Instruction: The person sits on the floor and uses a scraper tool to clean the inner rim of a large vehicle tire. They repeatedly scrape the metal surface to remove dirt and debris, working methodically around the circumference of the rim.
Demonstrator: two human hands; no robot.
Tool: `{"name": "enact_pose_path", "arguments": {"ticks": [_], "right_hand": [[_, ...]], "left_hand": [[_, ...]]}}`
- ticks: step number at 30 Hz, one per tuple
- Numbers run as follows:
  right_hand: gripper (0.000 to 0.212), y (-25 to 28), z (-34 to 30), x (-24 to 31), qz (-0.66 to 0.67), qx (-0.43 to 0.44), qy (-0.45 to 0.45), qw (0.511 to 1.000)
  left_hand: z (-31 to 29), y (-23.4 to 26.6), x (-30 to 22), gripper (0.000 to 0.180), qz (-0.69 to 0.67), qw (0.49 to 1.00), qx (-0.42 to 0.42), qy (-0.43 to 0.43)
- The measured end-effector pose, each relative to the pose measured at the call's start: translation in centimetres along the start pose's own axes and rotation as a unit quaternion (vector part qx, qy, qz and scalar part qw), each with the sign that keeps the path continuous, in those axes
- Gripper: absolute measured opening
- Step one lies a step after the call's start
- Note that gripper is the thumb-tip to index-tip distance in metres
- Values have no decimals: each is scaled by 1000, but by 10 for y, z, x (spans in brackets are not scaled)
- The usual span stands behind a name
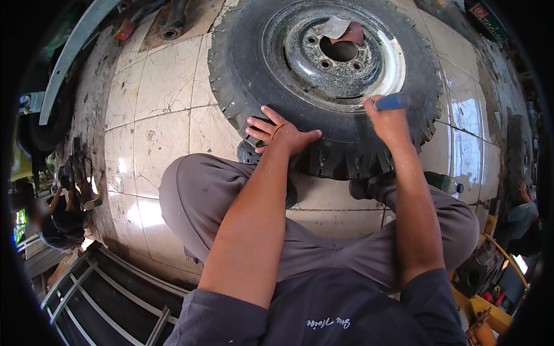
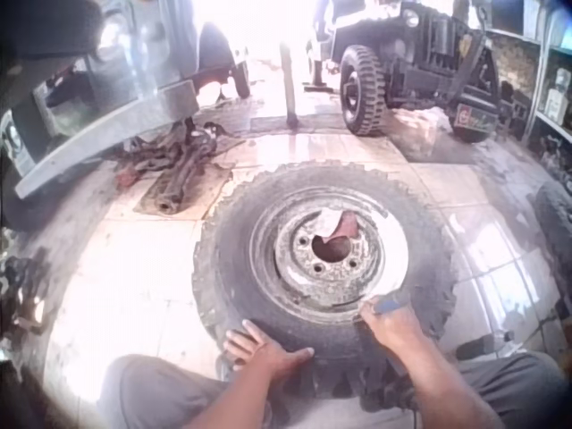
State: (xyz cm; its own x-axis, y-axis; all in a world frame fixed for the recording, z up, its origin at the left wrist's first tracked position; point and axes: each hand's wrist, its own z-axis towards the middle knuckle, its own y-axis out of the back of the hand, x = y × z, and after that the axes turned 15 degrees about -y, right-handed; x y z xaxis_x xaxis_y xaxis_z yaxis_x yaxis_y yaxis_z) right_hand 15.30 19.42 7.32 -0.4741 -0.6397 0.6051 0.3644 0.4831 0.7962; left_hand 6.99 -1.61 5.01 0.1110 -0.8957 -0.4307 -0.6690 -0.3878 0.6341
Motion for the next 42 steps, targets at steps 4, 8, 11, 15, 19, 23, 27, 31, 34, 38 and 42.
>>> {"name": "enact_pose_path", "arguments": {"ticks": [4, 8, 11, 15, 19, 23, 27, 31, 34, 38, 42], "right_hand": [[31, 3, 1, 0, 9, -25, -17, 1000], [31, 11, -1, 17, -15, 11, -43, 999], [30, 5, -5, 7, 14, 24, -81, 996], [31, 2, -7, 5, 58, -10, -102, 993], [30, 11, -7, 12, 75, 16, -138, 987], [30, 3, -13, -1, 12, -16, -51, 999], [30, 16, -7, 10, 37, -2, -80, 996], [27, 11, -5, -1, 12, -7, -64, 998], [26, 8, 1, -10, -12, -39, 0, 999], [26, 17, 0, 10, -32, -8, -12, 999], [28, 1, 0, -6, -34, -42, -4, 999]], "left_hand": [[-2, 0, -1, 155, -20, 1000, 5, 1], [-1, 1, 3, 155, -24, 1000, -1, 1], [-3, -1, 3, 155, -20, 1000, 5, 5], [-3, 0, 2, 154, -20, 1000, 7, 7], [-1, -2, 7, 155, -19, 1000, 3, 7], [-3, -1, -1, 155, -16, 1000, 7, 13], [-2, 3, 1, 155, -24, 1000, 2, 12], [1, -3, 3, 155, -23, 1000, 5, 11], [0, -1, -3, 154, -24, 1000, 2, 4], [-1, 0, 3, 155, -27, 1000, -6, -1], [0, -3, 2, 155, -26, 1000, 0, 7]]}}
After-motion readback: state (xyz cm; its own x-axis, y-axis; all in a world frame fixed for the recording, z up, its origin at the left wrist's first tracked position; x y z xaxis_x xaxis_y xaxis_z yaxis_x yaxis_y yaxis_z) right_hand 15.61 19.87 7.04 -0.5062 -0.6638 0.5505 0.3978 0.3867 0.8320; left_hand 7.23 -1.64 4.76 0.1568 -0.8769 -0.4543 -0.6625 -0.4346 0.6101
